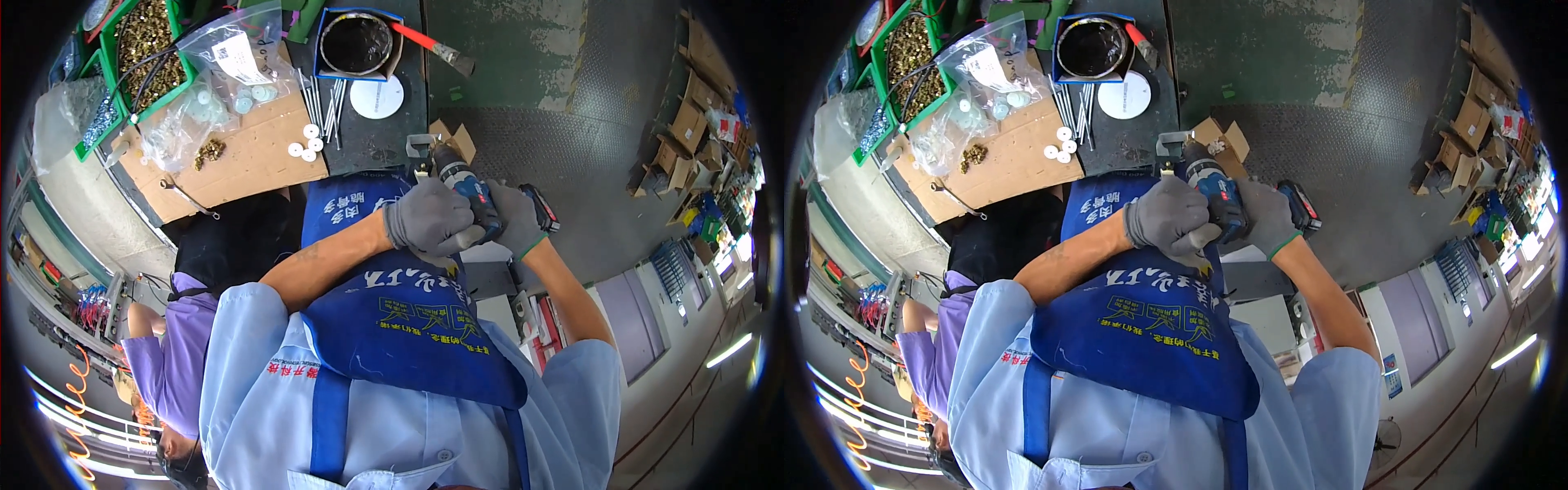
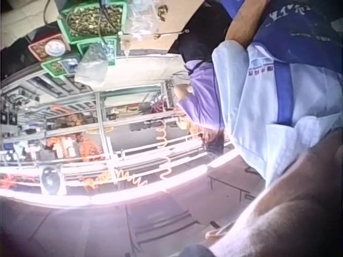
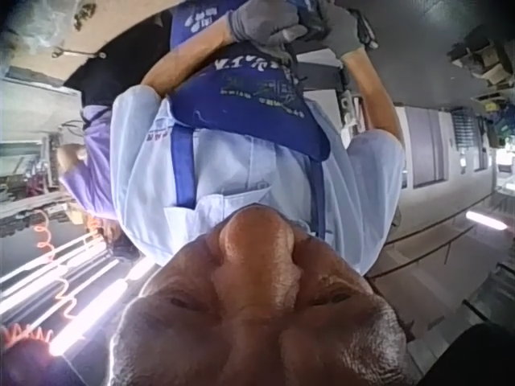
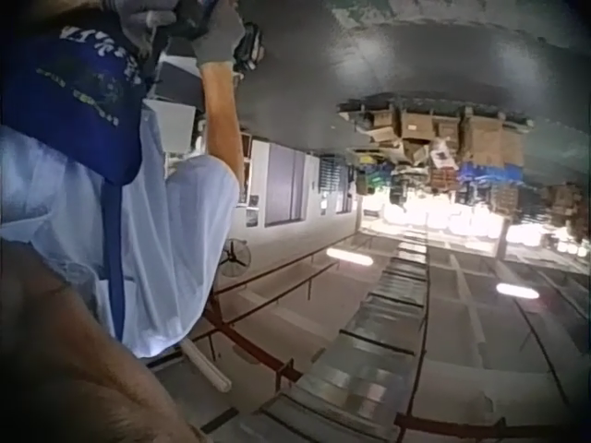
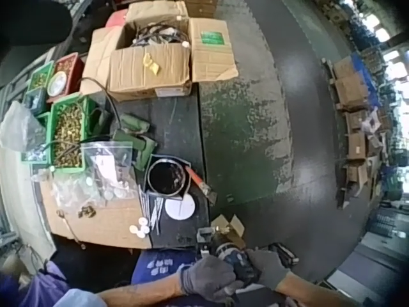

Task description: Using a power drill to assemble various metal and plastic components at a workshop station.

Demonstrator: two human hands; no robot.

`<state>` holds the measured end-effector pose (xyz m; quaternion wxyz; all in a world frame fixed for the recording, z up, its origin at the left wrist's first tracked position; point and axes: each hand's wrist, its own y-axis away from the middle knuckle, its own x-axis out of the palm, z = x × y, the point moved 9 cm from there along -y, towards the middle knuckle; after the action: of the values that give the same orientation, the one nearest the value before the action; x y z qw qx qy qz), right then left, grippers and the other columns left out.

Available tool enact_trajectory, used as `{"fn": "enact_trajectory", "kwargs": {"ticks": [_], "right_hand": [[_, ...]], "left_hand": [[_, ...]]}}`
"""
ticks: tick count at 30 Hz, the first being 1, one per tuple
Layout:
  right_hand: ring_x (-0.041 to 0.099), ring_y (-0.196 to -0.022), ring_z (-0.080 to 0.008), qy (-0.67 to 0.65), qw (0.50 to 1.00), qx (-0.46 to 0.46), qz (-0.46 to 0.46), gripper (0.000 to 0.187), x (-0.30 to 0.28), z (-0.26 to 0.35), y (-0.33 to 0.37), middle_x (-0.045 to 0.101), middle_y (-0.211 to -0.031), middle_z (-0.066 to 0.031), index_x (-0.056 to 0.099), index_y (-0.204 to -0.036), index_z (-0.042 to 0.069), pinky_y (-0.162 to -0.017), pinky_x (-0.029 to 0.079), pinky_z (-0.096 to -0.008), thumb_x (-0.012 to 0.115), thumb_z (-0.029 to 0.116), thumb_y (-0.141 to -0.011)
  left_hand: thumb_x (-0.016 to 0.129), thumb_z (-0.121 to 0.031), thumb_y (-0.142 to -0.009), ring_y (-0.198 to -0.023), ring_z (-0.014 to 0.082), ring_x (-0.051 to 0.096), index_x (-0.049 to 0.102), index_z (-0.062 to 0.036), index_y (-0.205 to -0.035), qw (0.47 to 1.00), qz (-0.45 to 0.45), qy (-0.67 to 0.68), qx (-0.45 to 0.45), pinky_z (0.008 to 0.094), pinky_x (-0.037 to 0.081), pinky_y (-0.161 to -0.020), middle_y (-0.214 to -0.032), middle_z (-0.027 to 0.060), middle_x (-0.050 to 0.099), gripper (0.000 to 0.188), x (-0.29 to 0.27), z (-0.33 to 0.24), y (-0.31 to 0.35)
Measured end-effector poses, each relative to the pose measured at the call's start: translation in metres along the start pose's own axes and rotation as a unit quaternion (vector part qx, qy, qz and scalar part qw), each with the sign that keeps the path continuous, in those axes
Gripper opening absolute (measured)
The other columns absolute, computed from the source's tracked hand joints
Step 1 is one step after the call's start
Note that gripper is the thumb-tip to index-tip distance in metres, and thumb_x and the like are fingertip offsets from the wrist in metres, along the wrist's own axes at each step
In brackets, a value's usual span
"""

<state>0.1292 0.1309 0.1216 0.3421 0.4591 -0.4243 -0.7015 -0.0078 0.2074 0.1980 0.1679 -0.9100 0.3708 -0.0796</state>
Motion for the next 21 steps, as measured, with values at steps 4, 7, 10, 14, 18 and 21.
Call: {"fn": "enact_trajectory", "kwargs": {"ticks": [4,7,10,14,18,21], "right_hand": [[0.067,-0.09,-0.0341,0.028,0.999,-0.024,0.001,0.059,-0.009,0.007,0.0,0.067,-0.088,-0.0169,0.056,-0.113,0.006,-0.074,0.053,-0.0437,0.08,0.033,-0.066],[0.067,-0.088,-0.0336,0.054,0.997,-0.055,-0.006,0.057,-0.014,0.011,0.001,0.066,-0.087,-0.0174,0.054,-0.113,0.005,-0.072,0.053,-0.043,0.078,0.033,-0.069],[0.067,-0.087,-0.0331,0.116,0.989,-0.091,-0.009,0.055,-0.025,0.014,0.0,0.065,-0.087,-0.0169,0.053,-0.112,0.004,-0.072,0.053,-0.0431,0.077,0.032,-0.071],[0.067,-0.087,-0.0324,0.112,0.989,-0.098,0.01,0.054,-0.031,0.02,-0.001,0.065,-0.088,-0.0162,0.053,-0.109,0.004,-0.071,0.054,-0.043,0.078,0.032,-0.07],[0.067,-0.088,-0.0328,0.116,0.988,-0.103,-0.001,0.056,-0.028,0.015,-0.003,0.065,-0.089,-0.0169,0.053,-0.108,0.004,-0.073,0.054,-0.0428,0.08,0.032,-0.068],[0.068,-0.088,-0.0334,0.106,0.989,-0.107,0.0,0.056,-0.025,0.015,-0.003,0.065,-0.09,-0.0176,0.053,-0.107,0.004,-0.073,0.054,-0.0431,0.08,0.031,-0.067]], "left_hand": [[0.067,-0.014,-0.075,-0.041,0.0242,0.047,0.047,-0.0093,-0.054,1.0,-0.002,-0.015,0.018,0.0378,0.035,-0.039,-0.051,0.0062,0.043,0.029,0.001,-0.003,0.003],[0.068,-0.018,-0.076,-0.042,0.0239,0.049,0.049,-0.01,-0.054,1.0,0.008,-0.007,-0.001,0.0374,0.037,-0.04,-0.05,0.006,0.046,0.031,0.0,0.001,0.005],[0.068,-0.022,-0.077,-0.044,0.0237,0.052,0.052,-0.01,-0.055,0.999,0.033,-0.022,-0.012,0.037,0.04,-0.041,-0.051,0.0062,0.049,0.031,0.005,0.003,0.004],[0.07,-0.017,-0.073,-0.041,0.0219,0.047,0.043,-0.0116,-0.052,0.999,-0.019,-0.029,-0.003,0.0354,0.034,-0.039,-0.05,0.0043,0.042,0.034,0.003,0.004,0.002],[0.07,-0.018,-0.073,-0.041,0.0214,0.047,0.042,-0.012,-0.052,0.999,-0.023,-0.028,-0.012,0.0353,0.035,-0.04,-0.05,0.004,0.041,0.036,0.004,0.004,0.007],[0.07,-0.019,-0.073,-0.041,0.0214,0.047,0.042,-0.0121,-0.052,0.999,-0.036,-0.023,0.0,0.0357,0.036,-0.039,-0.05,0.0039,0.04,0.036,0.004,0.003,0.007]]}}
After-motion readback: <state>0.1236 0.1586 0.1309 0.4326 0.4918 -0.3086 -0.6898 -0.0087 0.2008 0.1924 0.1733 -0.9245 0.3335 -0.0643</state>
